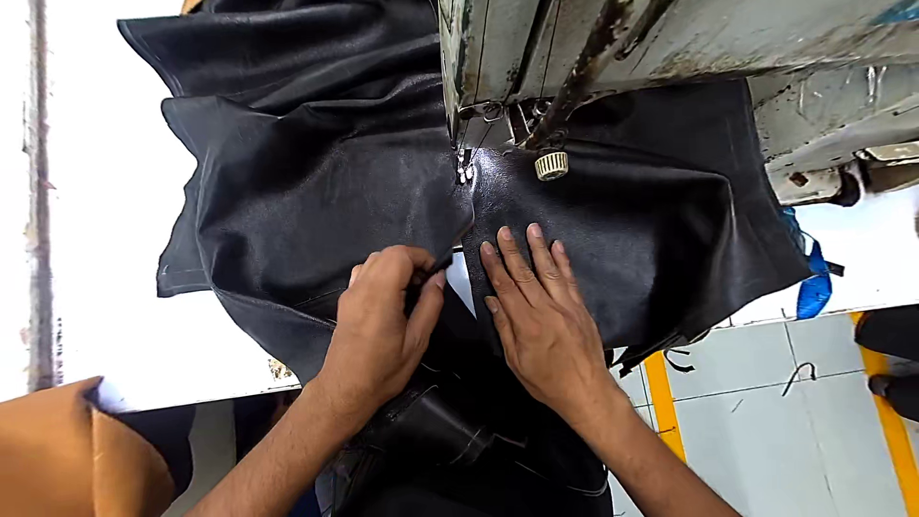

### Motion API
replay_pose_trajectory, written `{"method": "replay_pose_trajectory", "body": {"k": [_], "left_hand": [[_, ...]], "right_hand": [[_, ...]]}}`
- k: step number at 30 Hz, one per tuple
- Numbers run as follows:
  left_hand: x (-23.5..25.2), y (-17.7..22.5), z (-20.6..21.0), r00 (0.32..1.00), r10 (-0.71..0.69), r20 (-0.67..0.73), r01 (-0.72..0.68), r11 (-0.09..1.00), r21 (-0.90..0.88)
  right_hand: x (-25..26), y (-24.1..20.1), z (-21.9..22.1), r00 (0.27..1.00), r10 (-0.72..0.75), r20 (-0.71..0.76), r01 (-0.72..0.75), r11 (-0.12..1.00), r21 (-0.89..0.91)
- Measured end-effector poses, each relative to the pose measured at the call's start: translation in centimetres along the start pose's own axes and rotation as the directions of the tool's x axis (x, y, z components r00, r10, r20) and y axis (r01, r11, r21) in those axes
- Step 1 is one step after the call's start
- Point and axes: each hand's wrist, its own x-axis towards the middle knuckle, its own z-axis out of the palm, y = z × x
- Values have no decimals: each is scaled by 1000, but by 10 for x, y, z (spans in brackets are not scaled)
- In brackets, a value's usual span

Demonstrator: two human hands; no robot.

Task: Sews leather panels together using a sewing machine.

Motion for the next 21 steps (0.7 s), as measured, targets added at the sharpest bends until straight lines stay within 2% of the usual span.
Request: {"method": "replay_pose_trajectory", "body": {"k": [3, 7, 9, 12, 15, 21], "left_hand": [[6, 0, -1, 991, 44, 129, -54, 996, 73], [28, -5, -7, 977, 179, 119, -194, 971, 138], [36, -20, -2, 934, 288, 210, -323, 933, 159], [40, -46, 4, 880, 370, 300, -430, 887, 169], [44, -55, 1, 851, 410, 328, -476, 866, 152], [46, -60, 2, 836, 444, 322, -509, 847, 153]], "right_hand": [[0, -2, 0, 1000, 4, 11, -4, 1000, -6], [-1, 1, -2, 1000, 1, 22, -1, 1000, -4], [-1, 3, -3, 1000, -2, 25, 2, 1000, 6], [-1, 6, -4, 1000, -14, 25, 14, 1000, 17], [-2, 7, -5, 1000, -17, 22, 17, 1000, 14], [0, 6, -3, 999, -28, 23, 27, 999, 24]]}}
